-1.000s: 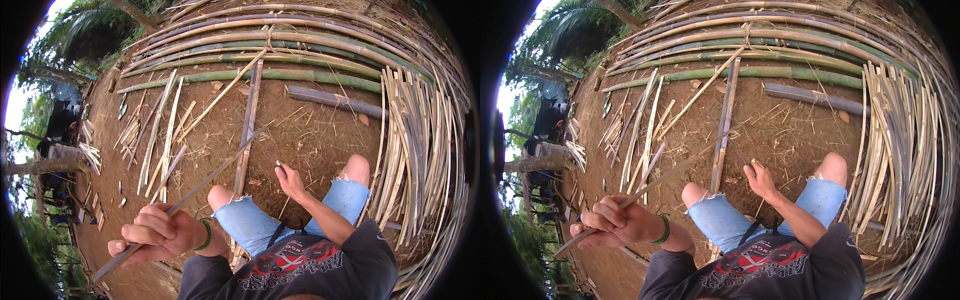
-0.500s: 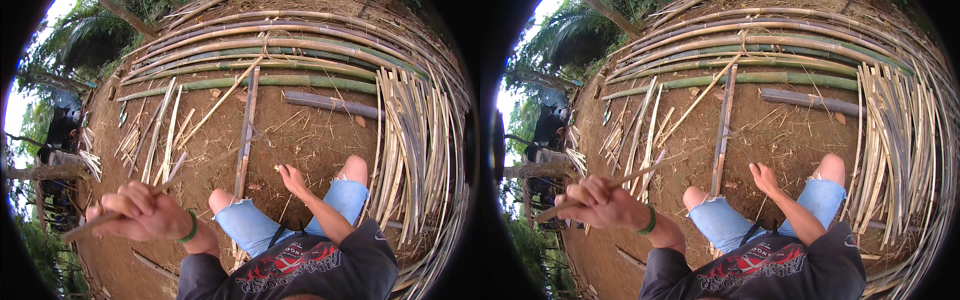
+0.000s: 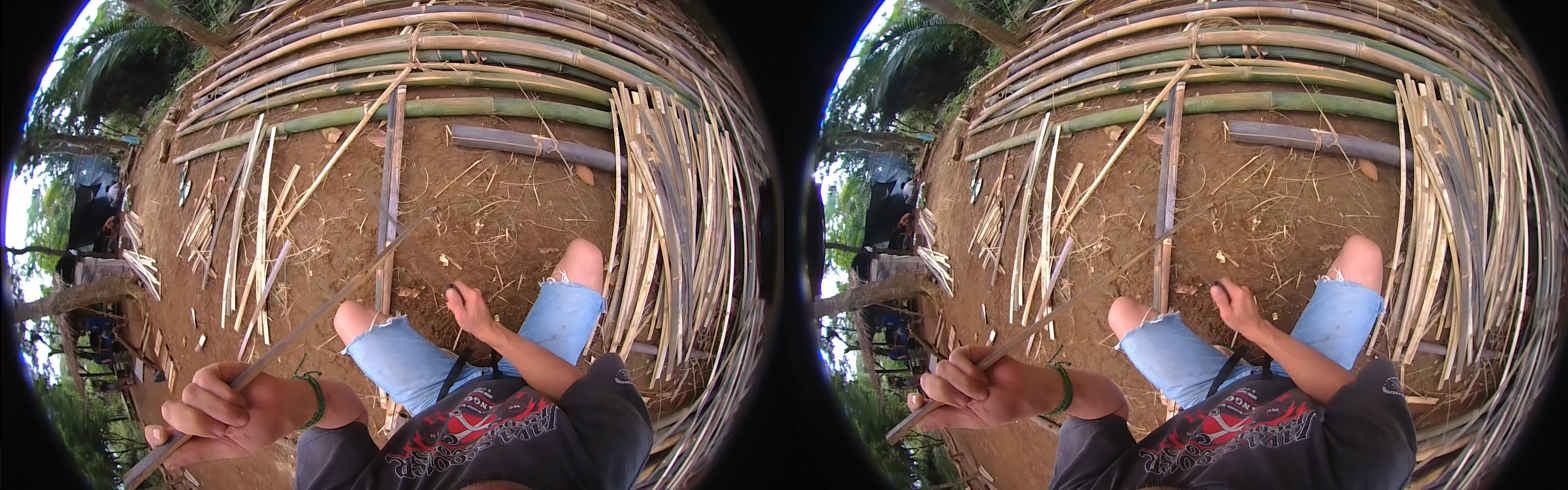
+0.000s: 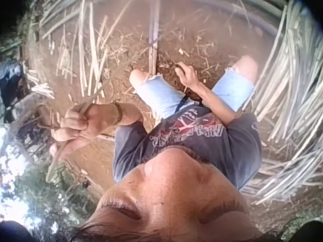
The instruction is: The person sits on the ground and uses a machete to split long bamboo poles into thin strips. They repeatedly strike the bamboo against a wooden stake to separate the layers, then gather the resulting strips and place them in a pile.
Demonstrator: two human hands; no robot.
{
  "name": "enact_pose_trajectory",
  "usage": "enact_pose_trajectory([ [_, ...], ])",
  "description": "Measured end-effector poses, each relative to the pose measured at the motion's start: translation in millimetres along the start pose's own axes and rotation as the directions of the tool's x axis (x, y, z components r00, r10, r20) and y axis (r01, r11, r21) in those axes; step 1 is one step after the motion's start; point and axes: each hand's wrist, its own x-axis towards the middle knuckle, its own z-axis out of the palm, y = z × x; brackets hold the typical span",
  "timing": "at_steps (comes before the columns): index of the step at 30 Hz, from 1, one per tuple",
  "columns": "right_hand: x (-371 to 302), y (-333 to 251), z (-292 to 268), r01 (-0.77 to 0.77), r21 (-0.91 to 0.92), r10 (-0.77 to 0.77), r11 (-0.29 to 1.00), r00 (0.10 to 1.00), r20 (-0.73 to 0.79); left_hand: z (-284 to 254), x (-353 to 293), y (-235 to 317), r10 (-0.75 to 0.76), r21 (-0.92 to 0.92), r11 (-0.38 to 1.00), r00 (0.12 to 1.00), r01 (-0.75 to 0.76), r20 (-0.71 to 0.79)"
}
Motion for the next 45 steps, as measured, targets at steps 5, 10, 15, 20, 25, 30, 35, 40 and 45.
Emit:
enact_pose_trajectory([
  [5,28.3,28.8,-4.1,-0.145,-0.193,0.138,0.970,0.989,-0.049,-1.5,4.5,-7.4,-0.039,0.005,0.999,0.999,0.039,0.023],
  [10,12.1,-14.6,-11.9,0.113,-0.066,-0.105,0.991,0.988,0.116,-3.9,9.6,-10.2,-0.026,0.005,1.000,1.000,0.026,0.017],
  [15,37.1,117.7,-33.1,-0.383,-0.391,0.344,0.837,0.924,-0.168,-5.1,9.5,-10.6,-0.018,-0.040,0.999,0.997,0.021,0.071],
  [20,9.9,34.4,-17.2,-0.213,-0.227,0.215,0.950,0.976,-0.012,-10.2,6.7,-9.2,-0.011,0.015,1.000,1.000,0.011,-0.005],
  [25,27.7,112.2,-16.9,-0.325,-0.275,0.292,0.905,0.944,-0.155,-13.7,13.1,-14.3,-0.029,-0.033,0.999,0.999,0.029,0.013],
  [30,39.2,75.4,-31.2,-0.352,-0.335,0.364,0.874,0.931,-0.027,-15.0,8.4,-8.8,-0.002,0.096,0.995,1.000,0.003,-0.016],
  [35,38.7,112.5,-24.9,-0.219,-0.254,0.185,0.942,0.971,-0.149,-0.5,14.1,-13.4,-0.009,0.073,0.997,0.999,0.012,-0.043],
  [40,45.5,47.8,-19.4,-0.223,-0.225,0.226,0.948,0.974,-0.014,-20.4,10.8,-9.3,-0.033,0.080,0.996,0.999,0.035,-0.036],
  [45,38.4,120.7,-23.5,-0.266,-0.248,0.211,0.931,0.950,-0.229,-11.0,14.2,-22.3,-0.049,-0.002,0.999,0.999,0.049,-0.016],
])
